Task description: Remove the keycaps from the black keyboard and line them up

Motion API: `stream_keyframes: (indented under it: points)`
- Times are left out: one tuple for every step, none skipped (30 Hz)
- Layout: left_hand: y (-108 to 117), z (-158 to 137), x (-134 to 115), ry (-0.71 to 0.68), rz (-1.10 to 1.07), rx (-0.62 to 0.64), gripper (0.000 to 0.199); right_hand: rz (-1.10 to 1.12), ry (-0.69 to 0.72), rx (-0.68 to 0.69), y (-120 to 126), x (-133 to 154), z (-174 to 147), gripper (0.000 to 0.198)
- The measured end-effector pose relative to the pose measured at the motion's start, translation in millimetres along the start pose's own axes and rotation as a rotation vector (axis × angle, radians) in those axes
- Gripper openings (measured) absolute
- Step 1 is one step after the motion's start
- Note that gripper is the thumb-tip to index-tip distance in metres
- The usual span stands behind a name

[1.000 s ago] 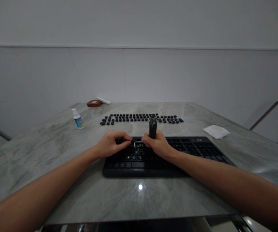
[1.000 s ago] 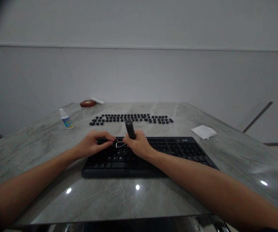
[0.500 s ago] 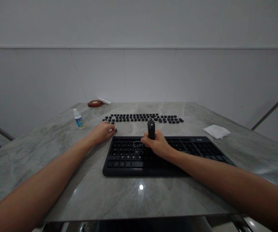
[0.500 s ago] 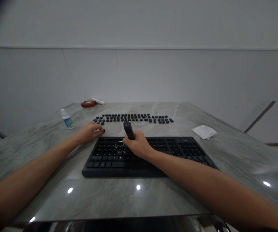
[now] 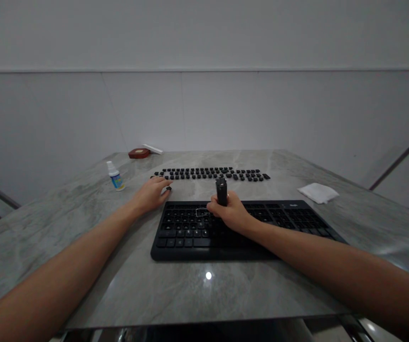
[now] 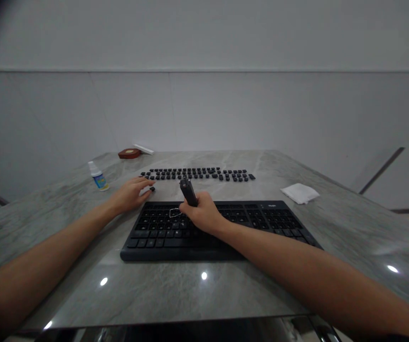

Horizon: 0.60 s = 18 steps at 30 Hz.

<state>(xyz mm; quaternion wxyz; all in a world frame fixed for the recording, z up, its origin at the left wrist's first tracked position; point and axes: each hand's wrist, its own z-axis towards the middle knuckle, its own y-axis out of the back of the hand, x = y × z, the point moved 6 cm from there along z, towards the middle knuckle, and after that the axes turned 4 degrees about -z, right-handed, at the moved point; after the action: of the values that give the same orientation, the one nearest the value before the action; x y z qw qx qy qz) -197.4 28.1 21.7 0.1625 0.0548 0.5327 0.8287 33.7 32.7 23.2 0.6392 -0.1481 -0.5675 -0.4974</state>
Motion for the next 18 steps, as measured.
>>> stream_keyframes:
  points:
    - [-1.4,0.1,0.0,0.012,-0.023,0.017,0.039,0.000,-0.002,-0.001,0.1,0.1,0.0,0.034]
    - [-2.8,0.1,0.2,0.020,-0.046,0.032,0.040,0.000,-0.005,-0.003,0.3,0.1,0.0,0.034]
    - [-4.2,0.0,0.5,0.023,-0.067,0.043,0.040,0.000,-0.008,-0.007,0.5,-0.1,0.0,0.034]
    - [-5.2,0.0,0.7,0.021,-0.083,0.048,0.039,-0.001,-0.010,-0.010,0.7,-0.3,0.1,0.034]
    - [-5.9,0.0,1.2,0.018,-0.094,0.049,0.039,0.000,-0.013,-0.012,0.8,-0.6,0.1,0.034]
    - [-6.4,0.0,2.0,0.017,-0.100,0.045,0.038,0.000,-0.016,-0.010,0.8,-0.9,0.0,0.034]
    - [-6.9,0.1,3.0,0.016,-0.102,0.042,0.038,0.000,-0.019,-0.008,0.7,-1.2,0.0,0.034]
    - [-7.5,0.1,4.0,0.014,-0.099,0.042,0.037,0.000,-0.022,-0.006,0.7,-1.4,-0.1,0.034]
    - [-8.2,0.1,5.2,0.012,-0.095,0.043,0.037,-0.001,-0.022,-0.003,0.7,-1.4,-0.2,0.034]
    - [-9.0,0.2,6.4,0.009,-0.089,0.046,0.036,-0.003,-0.021,-0.001,0.7,-1.2,-0.3,0.034]
    - [-9.9,0.3,7.6,0.006,-0.083,0.049,0.036,-0.007,-0.018,-0.001,0.7,-0.8,-0.4,0.034]
    - [-10.9,0.5,8.9,0.004,-0.078,0.053,0.035,-0.011,-0.014,0.000,0.8,-0.3,-0.5,0.034]
    - [-12.0,0.7,10.2,0.003,-0.075,0.057,0.034,-0.014,-0.009,0.001,0.7,0.2,-0.6,0.035]
    - [-13.2,0.9,11.4,0.003,-0.075,0.059,0.033,-0.017,-0.006,0.001,0.7,0.6,-0.6,0.035]
    - [-14.4,1.0,12.6,0.003,-0.076,0.061,0.033,-0.019,-0.003,0.000,0.7,0.8,-0.7,0.035]
    - [-15.5,1.2,13.6,0.003,-0.078,0.061,0.033,-0.021,-0.001,-0.002,0.7,0.8,-0.7,0.035]
    - [-16.5,1.3,14.4,0.004,-0.081,0.061,0.032,-0.025,-0.001,-0.002,0.6,0.5,-0.7,0.035]
    - [-17.4,1.4,15.0,0.004,-0.085,0.059,0.033,-0.030,-0.004,-0.001,0.5,0.1,-0.6,0.035]
